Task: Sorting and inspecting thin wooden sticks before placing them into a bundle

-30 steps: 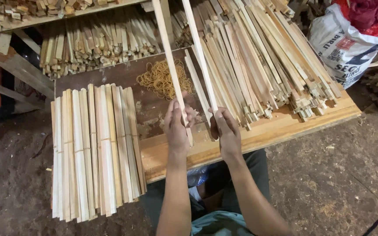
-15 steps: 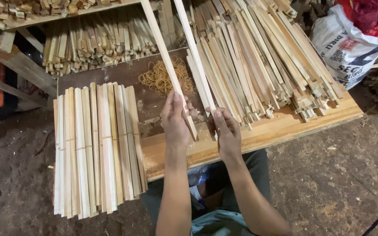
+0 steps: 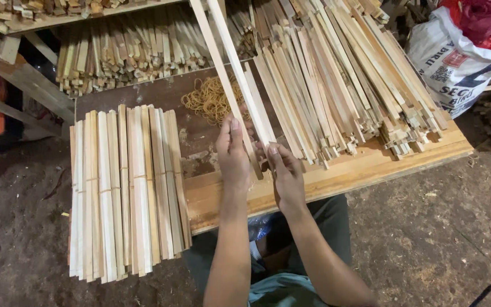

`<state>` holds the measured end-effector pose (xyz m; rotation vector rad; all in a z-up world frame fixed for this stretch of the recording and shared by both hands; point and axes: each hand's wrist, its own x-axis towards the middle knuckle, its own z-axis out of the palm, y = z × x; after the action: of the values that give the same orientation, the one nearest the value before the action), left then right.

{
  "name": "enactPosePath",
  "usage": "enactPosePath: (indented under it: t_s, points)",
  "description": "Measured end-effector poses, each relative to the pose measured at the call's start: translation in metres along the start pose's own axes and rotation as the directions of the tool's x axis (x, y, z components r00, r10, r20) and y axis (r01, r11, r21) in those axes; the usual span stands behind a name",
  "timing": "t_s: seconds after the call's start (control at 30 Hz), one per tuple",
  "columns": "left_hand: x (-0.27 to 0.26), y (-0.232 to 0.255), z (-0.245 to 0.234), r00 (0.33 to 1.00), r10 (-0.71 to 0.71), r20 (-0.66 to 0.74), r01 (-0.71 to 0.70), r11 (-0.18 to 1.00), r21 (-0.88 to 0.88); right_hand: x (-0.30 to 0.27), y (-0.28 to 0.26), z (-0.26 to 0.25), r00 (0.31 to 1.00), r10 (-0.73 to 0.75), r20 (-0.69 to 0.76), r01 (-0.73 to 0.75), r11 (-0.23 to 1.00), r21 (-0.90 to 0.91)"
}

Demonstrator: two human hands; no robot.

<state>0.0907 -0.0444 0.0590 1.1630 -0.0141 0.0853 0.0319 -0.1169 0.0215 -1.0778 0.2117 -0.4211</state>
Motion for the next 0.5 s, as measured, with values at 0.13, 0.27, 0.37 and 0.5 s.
enactPosePath:
  t_s: [0.13, 0.27, 0.37, 0.5]
  points:
    - [-0.003, 0.002, 0.003, 1.0, 0.004, -0.008, -0.004, 1.0, 0.019, -0.002, -0.006, 0.005, 1.0, 0.017, -0.012, -0.017, 1.0, 0.005]
    - [-0.005, -0.007, 0.002, 0.995, 0.095, 0.002, -0.095, 0.995, 0.034, -0.002, -0.005, 0.004, 1.0, 0.016, 0.001, -0.016, 0.998, -0.058]
    - [-0.001, -0.024, -0.001, 0.993, 0.116, 0.003, -0.116, 0.992, 0.045, 0.0, 0.001, -0.001, 1.0, 0.015, 0.01, -0.015, 0.998, -0.06]
    - [0.006, -0.025, -0.013, 0.994, 0.102, 0.045, -0.104, 0.993, 0.052, -0.001, -0.005, 0.0, 0.999, 0.029, 0.021, -0.028, 0.998, -0.059]
